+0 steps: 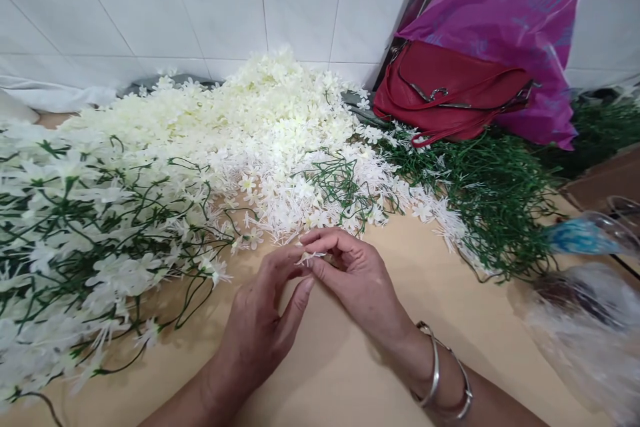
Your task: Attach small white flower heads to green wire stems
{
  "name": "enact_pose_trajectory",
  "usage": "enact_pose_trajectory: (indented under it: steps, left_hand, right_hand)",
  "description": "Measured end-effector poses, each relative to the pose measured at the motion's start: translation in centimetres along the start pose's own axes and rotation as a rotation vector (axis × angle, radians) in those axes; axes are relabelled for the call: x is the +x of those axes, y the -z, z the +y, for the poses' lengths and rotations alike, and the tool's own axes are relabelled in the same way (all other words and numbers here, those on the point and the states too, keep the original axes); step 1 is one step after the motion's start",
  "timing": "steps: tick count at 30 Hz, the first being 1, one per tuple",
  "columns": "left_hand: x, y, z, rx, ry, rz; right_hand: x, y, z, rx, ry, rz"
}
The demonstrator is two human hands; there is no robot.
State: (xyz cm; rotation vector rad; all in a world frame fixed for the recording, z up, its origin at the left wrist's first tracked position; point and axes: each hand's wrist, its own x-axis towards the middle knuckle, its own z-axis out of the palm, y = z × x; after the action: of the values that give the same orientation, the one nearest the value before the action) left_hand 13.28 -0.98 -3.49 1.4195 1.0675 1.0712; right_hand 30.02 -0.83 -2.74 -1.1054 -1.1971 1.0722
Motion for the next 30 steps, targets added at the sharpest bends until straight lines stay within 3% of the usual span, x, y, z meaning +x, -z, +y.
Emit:
enact_pose_trajectory:
  steps: [4, 8, 11, 16, 19, 22, 26, 28, 30]
  left_hand:
    - [0.0, 0.2, -0.3, 0.022, 0.013, -0.066]
    - [0.5, 0.6, 0.4, 0.062, -0.011, 0.076]
    - [1.7, 0.6, 2.4, 0.050, -0.038, 0.135]
    - [7.6, -1.3, 5.7, 0.148, -0.260, 0.020]
    - [12.7, -3.5, 6.1, 0.308, -0.423, -0.090]
    - [16.7, -5.7, 5.9, 0.588, -0.451, -0.135]
    - [18.7, -6.4, 6.5, 0.699, -0.437, -0.183]
    - [18.7, -5.5, 7.5, 0.732, -0.428, -0.159]
    - [18.6, -4.1, 8.6, 0.723, -0.404, -0.064]
  right_hand:
    - [-0.1, 0.0, 0.3, -0.086, 0.135, 0.036]
    - [0.1, -0.2, 0.4, -0.204, 0.287, 0.054]
    - [0.0, -0.2, 0.5, -0.243, 0.319, 0.023]
    - [-0.4, -0.5, 0.9, -0.378, 0.348, -0.049]
    - [-0.3, -0.7, 1.4, -0.418, 0.381, -0.063]
    - [0.1, -0.7, 2.0, -0.455, 0.413, -0.049]
    - [0.5, -0.4, 2.3, -0.502, 0.435, -0.043]
    - [0.4, -0.3, 2.4, -0.510, 0.455, -0.059]
    - [0.3, -0.3, 2.4, -0.501, 0.462, -0.078]
